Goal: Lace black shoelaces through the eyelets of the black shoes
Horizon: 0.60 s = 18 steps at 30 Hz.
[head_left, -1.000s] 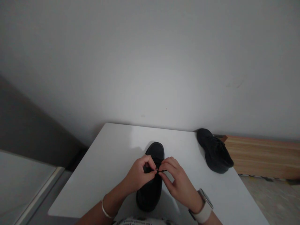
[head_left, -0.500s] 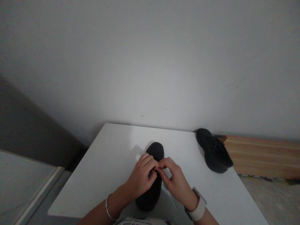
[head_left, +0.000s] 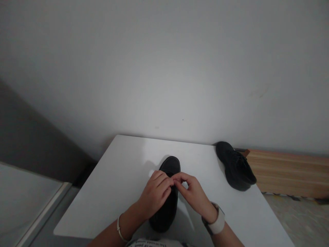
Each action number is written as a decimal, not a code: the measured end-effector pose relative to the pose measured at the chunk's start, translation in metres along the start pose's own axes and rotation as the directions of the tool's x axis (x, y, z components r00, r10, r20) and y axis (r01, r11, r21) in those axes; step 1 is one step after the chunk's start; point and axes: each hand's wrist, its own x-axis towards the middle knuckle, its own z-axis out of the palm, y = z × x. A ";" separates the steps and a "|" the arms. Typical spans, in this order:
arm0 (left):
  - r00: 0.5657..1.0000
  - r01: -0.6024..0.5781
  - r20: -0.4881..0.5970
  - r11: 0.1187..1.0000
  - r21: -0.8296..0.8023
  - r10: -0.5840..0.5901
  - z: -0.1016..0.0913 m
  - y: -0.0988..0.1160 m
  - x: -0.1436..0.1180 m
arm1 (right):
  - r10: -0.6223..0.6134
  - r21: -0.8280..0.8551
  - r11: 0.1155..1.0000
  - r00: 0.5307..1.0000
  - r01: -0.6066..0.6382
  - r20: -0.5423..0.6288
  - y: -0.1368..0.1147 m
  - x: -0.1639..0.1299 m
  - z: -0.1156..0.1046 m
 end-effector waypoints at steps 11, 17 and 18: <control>0.993 0.106 -0.046 0.991 -0.076 -0.110 -0.004 0.000 -0.004 | -0.206 -0.109 0.975 0.975 0.196 -0.086 -0.005 -0.003 0.002; 0.982 0.172 -0.063 0.978 -0.116 -0.180 -0.010 0.000 -0.011 | -0.242 -0.229 0.952 0.959 0.205 -0.146 0.000 -0.003 0.006; 0.979 0.186 -0.066 0.974 -0.126 -0.195 -0.011 0.000 -0.013 | -0.245 -0.240 0.949 0.957 0.204 -0.154 0.001 -0.004 0.006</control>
